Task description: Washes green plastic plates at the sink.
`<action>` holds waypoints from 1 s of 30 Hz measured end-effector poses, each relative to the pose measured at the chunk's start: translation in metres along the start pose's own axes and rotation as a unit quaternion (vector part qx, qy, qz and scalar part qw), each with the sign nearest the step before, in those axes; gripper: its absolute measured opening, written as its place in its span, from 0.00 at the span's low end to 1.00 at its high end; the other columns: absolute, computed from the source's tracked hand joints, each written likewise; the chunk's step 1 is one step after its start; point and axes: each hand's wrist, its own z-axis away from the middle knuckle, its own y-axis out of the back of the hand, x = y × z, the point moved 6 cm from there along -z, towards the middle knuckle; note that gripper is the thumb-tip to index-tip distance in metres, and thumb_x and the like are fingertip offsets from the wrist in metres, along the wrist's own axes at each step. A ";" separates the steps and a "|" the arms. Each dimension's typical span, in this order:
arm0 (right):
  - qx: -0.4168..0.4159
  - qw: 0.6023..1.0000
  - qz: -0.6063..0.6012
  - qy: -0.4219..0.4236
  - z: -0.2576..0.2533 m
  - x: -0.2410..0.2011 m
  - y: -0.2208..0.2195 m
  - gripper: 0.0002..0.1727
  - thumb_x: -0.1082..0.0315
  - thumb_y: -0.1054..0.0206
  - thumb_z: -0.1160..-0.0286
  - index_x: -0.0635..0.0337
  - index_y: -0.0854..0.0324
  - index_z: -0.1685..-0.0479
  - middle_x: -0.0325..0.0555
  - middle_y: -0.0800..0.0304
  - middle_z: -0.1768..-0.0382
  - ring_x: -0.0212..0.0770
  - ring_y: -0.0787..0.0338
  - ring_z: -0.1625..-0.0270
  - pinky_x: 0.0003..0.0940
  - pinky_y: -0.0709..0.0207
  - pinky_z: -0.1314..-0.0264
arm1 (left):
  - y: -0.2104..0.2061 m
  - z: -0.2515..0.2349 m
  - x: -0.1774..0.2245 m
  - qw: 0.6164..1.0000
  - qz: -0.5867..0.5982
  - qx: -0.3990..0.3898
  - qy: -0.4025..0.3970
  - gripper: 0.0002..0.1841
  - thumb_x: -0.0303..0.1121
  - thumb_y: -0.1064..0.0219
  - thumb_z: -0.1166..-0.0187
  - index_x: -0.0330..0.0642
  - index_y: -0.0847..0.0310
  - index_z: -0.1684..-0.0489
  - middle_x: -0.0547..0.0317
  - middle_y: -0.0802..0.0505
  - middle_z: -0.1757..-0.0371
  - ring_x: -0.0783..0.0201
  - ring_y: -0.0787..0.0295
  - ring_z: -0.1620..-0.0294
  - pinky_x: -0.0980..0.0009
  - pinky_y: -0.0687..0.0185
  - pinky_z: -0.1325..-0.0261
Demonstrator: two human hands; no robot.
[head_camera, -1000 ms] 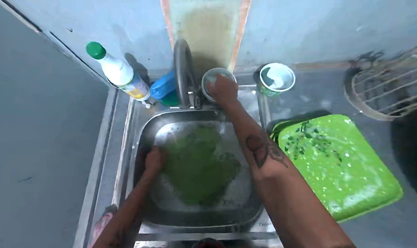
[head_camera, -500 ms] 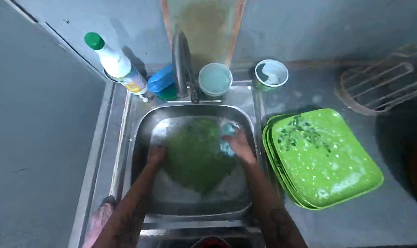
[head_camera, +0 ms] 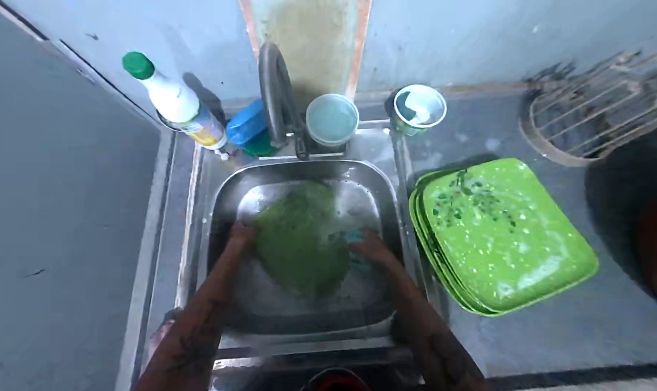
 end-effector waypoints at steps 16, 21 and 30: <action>0.127 0.981 -0.017 0.144 0.015 -0.070 0.032 0.28 0.72 0.28 0.23 0.65 0.27 0.22 0.71 0.15 0.36 0.65 0.11 0.38 0.63 0.19 0.35 | 0.026 0.119 0.068 0.965 0.218 -0.007 -0.148 0.22 0.17 0.40 0.20 0.35 0.36 0.28 0.46 0.15 0.46 0.62 0.13 0.55 0.63 0.13 0.54; 0.088 0.918 -0.254 0.291 0.091 -0.143 0.008 0.27 0.67 0.32 0.19 0.53 0.28 0.20 0.53 0.12 0.39 0.41 0.09 0.51 0.41 0.12 0.50 | 0.046 0.180 0.091 0.916 0.237 0.023 -0.323 0.22 0.36 0.49 0.09 0.45 0.30 0.19 0.58 0.11 0.37 0.70 0.10 0.45 0.66 0.11 0.42; 0.233 0.809 0.141 0.521 0.065 -0.187 -0.076 0.26 0.55 0.34 0.18 0.47 0.20 0.20 0.53 0.27 0.15 0.63 0.38 0.09 0.76 0.55 0.11 | 0.036 0.186 0.072 0.800 0.531 -0.100 -0.263 0.24 0.44 0.68 0.04 0.48 0.31 0.24 0.60 0.06 0.45 0.65 0.07 0.45 0.62 0.08 0.42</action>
